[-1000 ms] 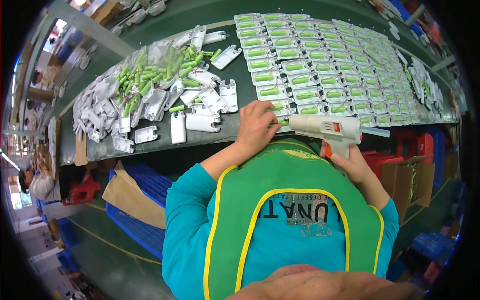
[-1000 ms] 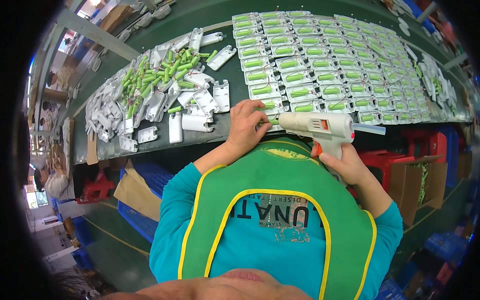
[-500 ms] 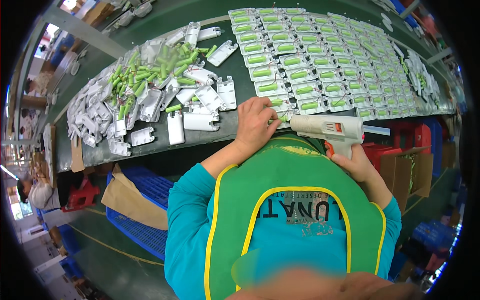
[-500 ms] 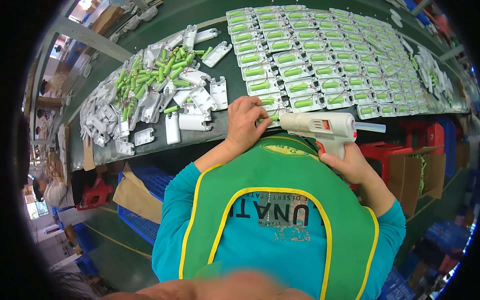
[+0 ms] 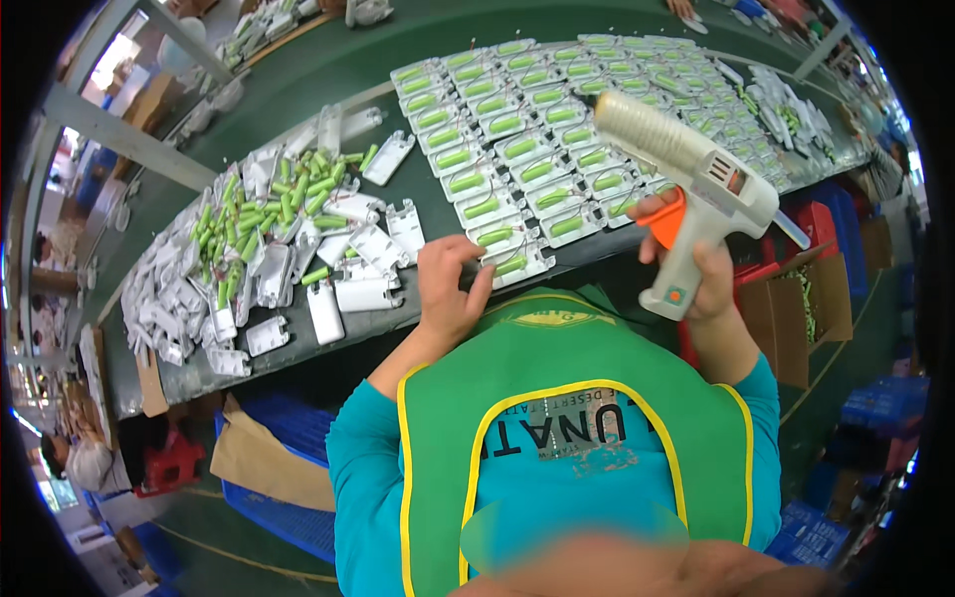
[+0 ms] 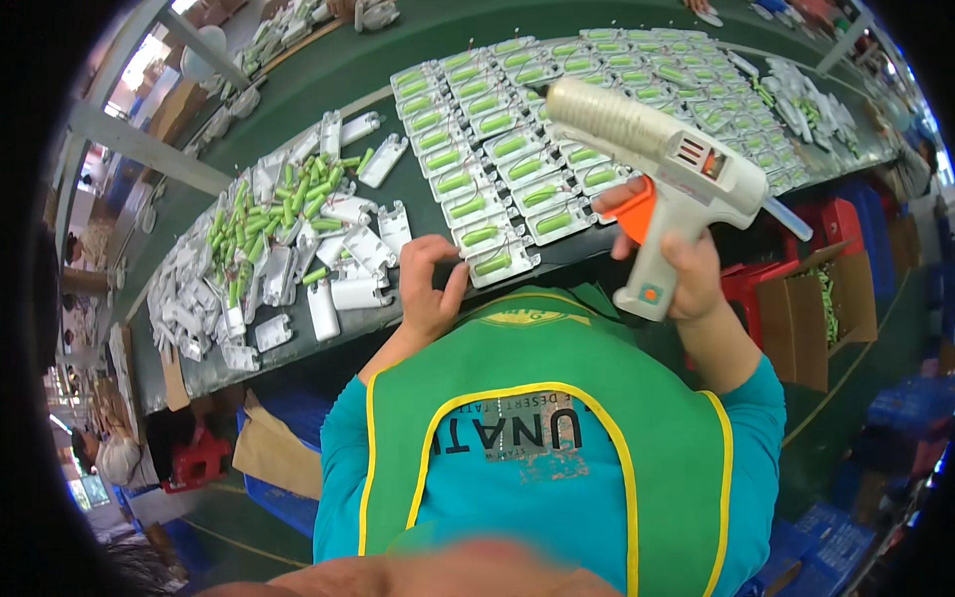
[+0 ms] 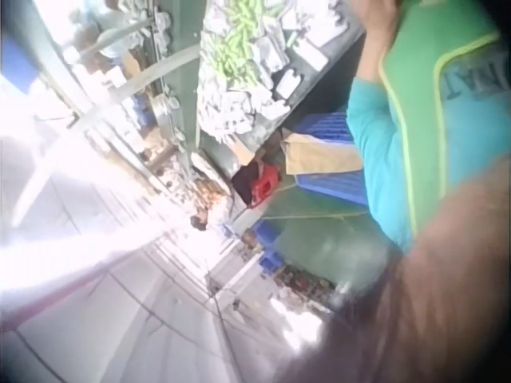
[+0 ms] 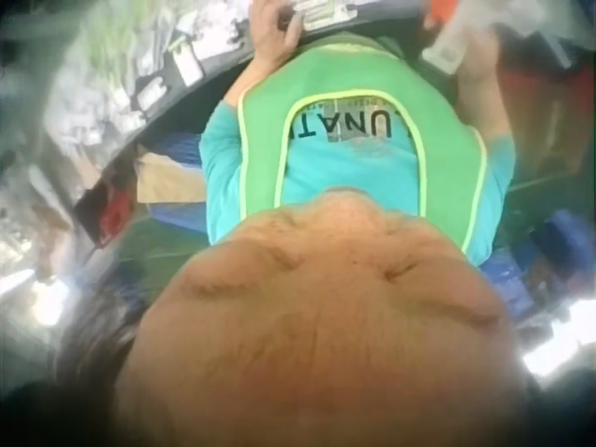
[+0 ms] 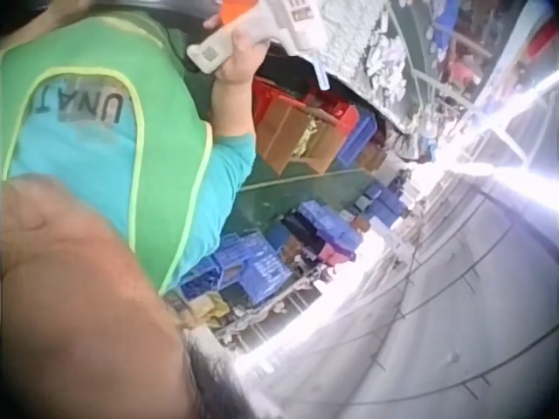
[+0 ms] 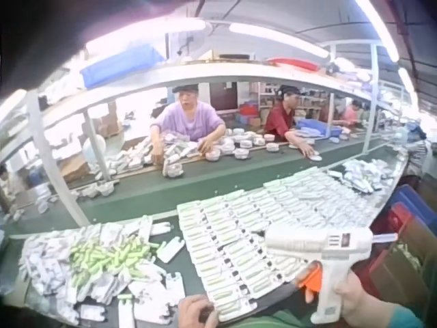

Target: Assembling electronic components into plastic housings using a hot glue gun.

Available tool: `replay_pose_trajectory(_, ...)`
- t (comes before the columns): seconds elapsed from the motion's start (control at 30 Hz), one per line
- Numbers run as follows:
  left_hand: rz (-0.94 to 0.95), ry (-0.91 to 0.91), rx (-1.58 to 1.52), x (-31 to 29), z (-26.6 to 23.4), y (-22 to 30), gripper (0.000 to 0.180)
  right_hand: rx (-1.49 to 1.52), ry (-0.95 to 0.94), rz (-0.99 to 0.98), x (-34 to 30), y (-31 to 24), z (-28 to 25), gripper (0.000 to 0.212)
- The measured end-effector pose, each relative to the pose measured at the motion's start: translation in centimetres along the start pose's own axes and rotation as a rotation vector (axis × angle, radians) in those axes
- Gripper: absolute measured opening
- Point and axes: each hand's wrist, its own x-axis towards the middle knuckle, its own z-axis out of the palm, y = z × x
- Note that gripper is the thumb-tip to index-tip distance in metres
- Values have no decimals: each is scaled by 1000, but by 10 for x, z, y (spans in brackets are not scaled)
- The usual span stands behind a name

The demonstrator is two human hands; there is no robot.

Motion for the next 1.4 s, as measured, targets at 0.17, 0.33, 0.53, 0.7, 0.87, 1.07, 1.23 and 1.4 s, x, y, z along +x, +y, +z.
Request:
replay_pose_trajectory(0.17,59,-339,-245,38,-4,36,30,17,4,-174,22,38,43,83)
replay_pose_trajectory(0.33,-273,-423,-415,36,10,58,52,286,-192,-48,26,59,81,80)
replay_pose_trajectory(0.53,-167,-457,-272,6,-2,24,54,-396,-433,11,7,110,16,63)
replay_pose_trajectory(0.7,-96,-259,-149,-17,-19,-7,56,-333,265,252,-74,145,-66,33)
replay_pose_trajectory(0.87,-310,-317,-164,-45,-27,-32,60,-731,524,889,-238,289,-184,29)
replay_pose_trajectory(1.07,-248,-380,-190,-11,-23,-10,61,-640,539,1309,-337,309,-178,29)
replay_pose_trajectory(1.23,-526,-454,-180,-14,-25,-18,63,-611,515,1324,-332,304,-179,28)
replay_pose_trajectory(1.4,-643,-269,-264,-21,-12,-17,59,-590,506,1333,-311,295,-177,28)
